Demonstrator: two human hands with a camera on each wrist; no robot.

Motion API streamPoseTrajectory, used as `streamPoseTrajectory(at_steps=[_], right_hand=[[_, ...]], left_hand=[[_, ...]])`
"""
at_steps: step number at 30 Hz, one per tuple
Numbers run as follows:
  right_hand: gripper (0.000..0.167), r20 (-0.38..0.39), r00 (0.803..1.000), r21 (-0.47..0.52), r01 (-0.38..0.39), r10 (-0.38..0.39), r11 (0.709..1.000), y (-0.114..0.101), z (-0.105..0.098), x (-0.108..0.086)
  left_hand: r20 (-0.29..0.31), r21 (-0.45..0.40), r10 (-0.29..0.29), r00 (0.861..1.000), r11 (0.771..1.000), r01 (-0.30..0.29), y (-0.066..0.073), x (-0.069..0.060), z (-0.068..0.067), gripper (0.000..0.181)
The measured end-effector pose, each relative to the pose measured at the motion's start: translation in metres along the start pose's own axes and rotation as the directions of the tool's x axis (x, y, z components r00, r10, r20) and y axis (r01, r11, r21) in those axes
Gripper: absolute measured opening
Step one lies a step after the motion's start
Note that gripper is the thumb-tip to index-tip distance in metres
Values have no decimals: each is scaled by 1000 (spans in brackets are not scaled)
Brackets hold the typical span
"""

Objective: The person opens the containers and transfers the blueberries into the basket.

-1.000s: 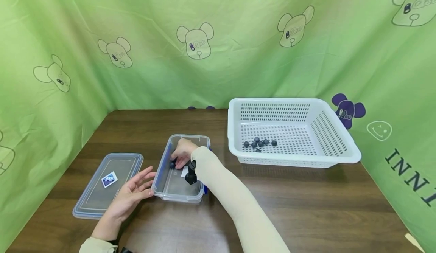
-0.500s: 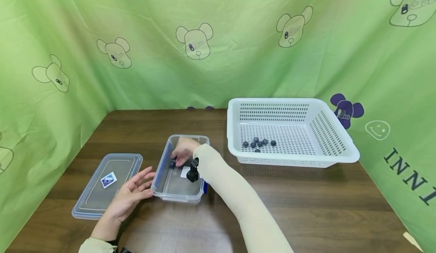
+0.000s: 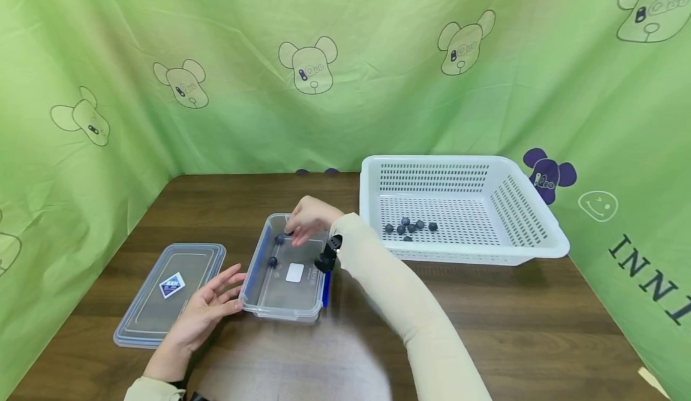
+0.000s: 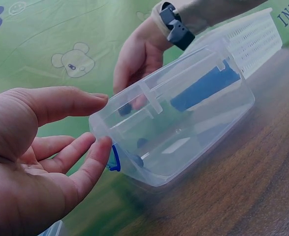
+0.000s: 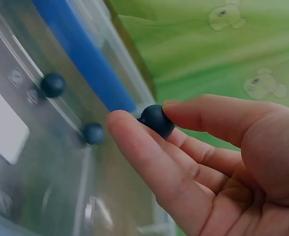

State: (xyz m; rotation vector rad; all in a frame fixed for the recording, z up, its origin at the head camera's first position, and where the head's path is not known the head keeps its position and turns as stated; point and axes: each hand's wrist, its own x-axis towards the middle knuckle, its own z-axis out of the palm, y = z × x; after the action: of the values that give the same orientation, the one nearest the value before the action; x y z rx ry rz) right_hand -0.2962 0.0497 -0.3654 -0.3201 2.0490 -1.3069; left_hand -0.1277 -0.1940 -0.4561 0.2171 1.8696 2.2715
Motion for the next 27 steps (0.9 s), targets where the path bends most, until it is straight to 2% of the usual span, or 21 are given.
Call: streamPoseTrajectory(at_steps=[5,13,20,27], right_hand=[[24,-13,1000,13,11,-11,1000,-1,-26,-17],[33,-61,998,52,23,-20,998,10,-75,-43],[35,-61,997,63,42,-38,997,26,-114,-65],[37,-121,992,104,40,-27,994,47,-145,-88]], left_hand=[[-1,4,0,1000,1000,0,0,0,0,81],[-1,10,1,1000,1000,-1,-1,1,0,81],[-8,4,-3,1000,1000,3,-2,1,0,81],[-13,-1,-18,1000,1000,18,-1,2,0,81]])
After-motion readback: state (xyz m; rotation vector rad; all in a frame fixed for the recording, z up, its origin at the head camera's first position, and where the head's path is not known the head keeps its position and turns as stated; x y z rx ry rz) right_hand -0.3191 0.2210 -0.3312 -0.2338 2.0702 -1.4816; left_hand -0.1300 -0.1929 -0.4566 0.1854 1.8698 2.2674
